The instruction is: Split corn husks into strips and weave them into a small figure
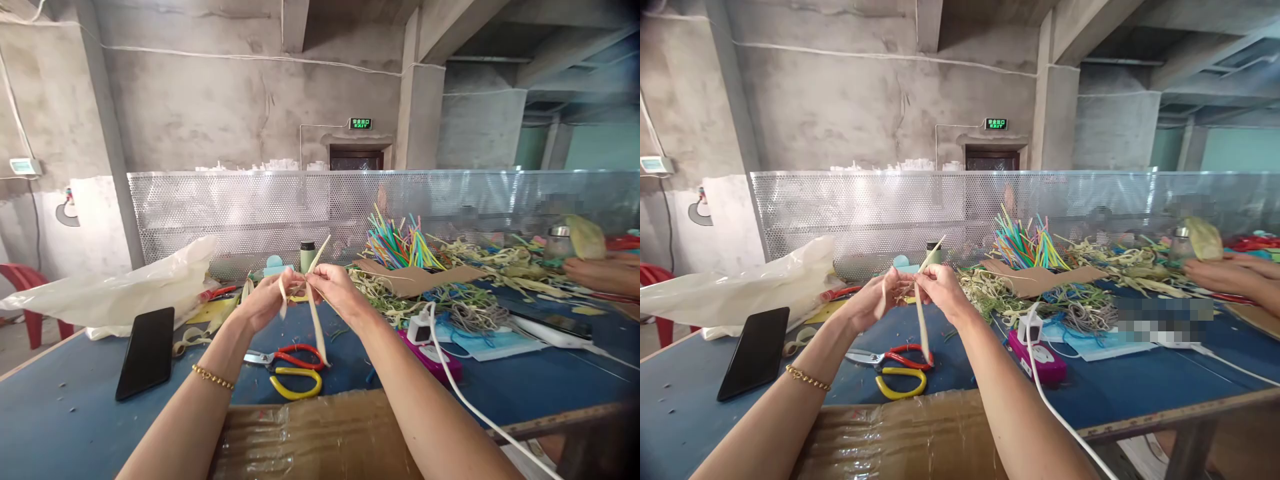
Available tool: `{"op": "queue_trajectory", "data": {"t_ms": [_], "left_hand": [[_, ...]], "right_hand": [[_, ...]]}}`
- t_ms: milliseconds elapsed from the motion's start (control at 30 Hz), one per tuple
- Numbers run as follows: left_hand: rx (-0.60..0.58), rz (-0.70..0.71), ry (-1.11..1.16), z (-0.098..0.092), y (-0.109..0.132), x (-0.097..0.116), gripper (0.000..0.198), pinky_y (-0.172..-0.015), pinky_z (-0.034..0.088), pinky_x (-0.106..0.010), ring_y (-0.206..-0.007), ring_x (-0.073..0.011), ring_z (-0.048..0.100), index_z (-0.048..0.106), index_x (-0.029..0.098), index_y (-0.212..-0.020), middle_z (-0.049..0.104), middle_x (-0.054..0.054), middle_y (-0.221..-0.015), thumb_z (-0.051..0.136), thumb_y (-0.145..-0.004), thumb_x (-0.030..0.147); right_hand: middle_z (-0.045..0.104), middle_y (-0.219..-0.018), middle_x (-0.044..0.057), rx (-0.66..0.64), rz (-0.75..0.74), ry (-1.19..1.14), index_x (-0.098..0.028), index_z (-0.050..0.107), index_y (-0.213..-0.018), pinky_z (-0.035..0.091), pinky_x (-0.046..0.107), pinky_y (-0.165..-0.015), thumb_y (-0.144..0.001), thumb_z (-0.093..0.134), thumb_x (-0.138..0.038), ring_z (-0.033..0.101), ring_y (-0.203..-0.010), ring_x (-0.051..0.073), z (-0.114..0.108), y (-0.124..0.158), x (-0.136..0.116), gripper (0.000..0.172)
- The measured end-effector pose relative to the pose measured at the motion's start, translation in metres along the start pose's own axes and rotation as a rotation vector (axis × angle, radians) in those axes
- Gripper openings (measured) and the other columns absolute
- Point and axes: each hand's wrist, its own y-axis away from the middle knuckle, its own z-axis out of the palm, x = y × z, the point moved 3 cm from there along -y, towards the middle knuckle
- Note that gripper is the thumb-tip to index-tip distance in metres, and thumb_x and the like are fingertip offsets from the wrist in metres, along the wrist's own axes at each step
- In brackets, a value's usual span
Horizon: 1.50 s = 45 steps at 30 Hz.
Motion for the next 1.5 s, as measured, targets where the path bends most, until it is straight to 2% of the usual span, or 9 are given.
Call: {"op": "queue_trajectory", "data": {"t_ms": [133, 233, 400, 500, 600, 767, 867, 1100, 1500], "left_hand": [[0.176, -0.126, 0.177, -0.01, -0.005, -0.004, 0.073, -0.071, 0.047, -0.031, -0.083, -0.0228, 0.063, 0.068, 0.012, -0.09, 0.069, -0.015, -0.089, 0.038, -0.079, 0.077], [0.163, -0.195, 0.049, -0.009, -0.006, -0.011, 0.078, -0.068, 0.045, -0.031, -0.081, -0.0228, 0.062, 0.069, 0.012, -0.085, 0.068, -0.013, -0.083, 0.029, -0.079, 0.079], [0.22, 0.066, -0.471, -0.003, -0.004, -0.006, 0.054, -0.062, 0.036, -0.028, -0.073, -0.0201, 0.055, 0.071, 0.013, -0.069, 0.062, -0.004, -0.065, 0.06, -0.073, 0.066], [0.231, 0.165, -0.563, 0.0, -0.003, -0.002, 0.044, -0.063, 0.035, -0.027, -0.073, -0.0191, 0.053, 0.074, 0.013, -0.074, 0.063, -0.003, -0.066, 0.068, -0.071, 0.057], [0.209, 0.169, -0.534, 0.0, -0.002, -0.001, 0.037, -0.066, 0.037, -0.027, -0.072, -0.0171, 0.053, 0.076, 0.014, -0.081, 0.066, -0.004, -0.071, 0.07, -0.072, 0.049], [0.145, 0.065, -0.41, 0.002, 0.001, -0.002, 0.026, -0.064, 0.036, -0.027, -0.067, -0.0143, 0.052, 0.076, 0.013, -0.077, 0.067, -0.005, -0.072, 0.071, -0.072, 0.038], [0.169, 0.09, -0.376, 0.003, 0.002, 0.002, 0.019, -0.068, 0.038, -0.027, -0.07, -0.0144, 0.054, 0.075, 0.014, -0.074, 0.067, -0.005, -0.074, 0.072, -0.07, 0.032], [0.081, 0.034, -0.415, 0.007, 0.002, 0.001, 0.016, -0.058, 0.034, -0.026, -0.063, -0.0128, 0.051, 0.071, 0.015, -0.072, 0.065, -0.005, -0.069, 0.064, -0.074, 0.029], [0.175, 0.045, -0.334, -0.006, 0.0, -0.005, 0.016, -0.058, 0.03, -0.027, -0.058, -0.0114, 0.046, 0.071, 0.014, -0.061, 0.061, -0.002, -0.06, 0.073, -0.064, 0.029]], "right_hand": [[0.054, -0.051, -0.003, -0.053, -0.01, -0.028, -0.015, 0.055, -0.067, 0.039, 0.02, -0.04, -0.076, 0.067, -0.037, 0.048, -0.042, 0.008, 0.009, 0.003, -0.002, 0.027], [0.055, -0.052, -0.002, 0.024, 0.005, 0.022, -0.016, 0.054, -0.069, 0.038, 0.02, -0.039, -0.078, 0.064, -0.032, 0.049, -0.041, 0.008, 0.015, 0.004, 0.0, 0.021], [0.055, -0.05, -0.002, 0.209, -0.001, 0.352, -0.017, 0.054, -0.067, 0.036, 0.018, -0.036, -0.078, 0.061, -0.023, 0.051, -0.038, 0.009, 0.013, 0.002, 0.003, 0.015], [0.058, -0.053, -0.001, 0.252, 0.008, 0.444, -0.016, 0.055, -0.066, 0.036, 0.018, -0.036, -0.076, 0.061, -0.019, 0.053, -0.037, 0.009, 0.009, 0.0, 0.004, 0.012], [0.061, -0.058, 0.0, 0.247, 0.045, 0.38, -0.016, 0.056, -0.065, 0.036, 0.018, -0.034, -0.076, 0.062, -0.021, 0.054, -0.038, 0.01, 0.006, -0.001, 0.006, 0.013], [0.059, -0.057, -0.001, 0.188, 0.113, 0.258, -0.016, 0.058, -0.067, 0.038, 0.018, -0.031, -0.077, 0.062, -0.026, 0.055, -0.04, 0.011, 0.009, 0.0, 0.009, 0.015], [0.058, -0.056, 0.0, 0.204, 0.108, 0.239, -0.016, 0.057, -0.065, 0.038, 0.018, -0.031, -0.077, 0.062, -0.026, 0.054, -0.04, 0.01, 0.01, 0.001, 0.009, 0.016], [0.059, -0.054, 0.0, 0.209, 0.11, 0.272, -0.016, 0.056, -0.067, 0.042, 0.019, -0.032, -0.079, 0.06, -0.024, 0.057, -0.041, 0.013, 0.012, 0.001, 0.008, 0.015], [0.063, -0.06, 0.001, 0.085, 0.073, 0.191, -0.013, 0.062, -0.072, 0.041, 0.016, -0.035, -0.073, 0.069, -0.018, 0.057, -0.045, 0.01, 0.016, 0.002, 0.01, 0.008]]}}
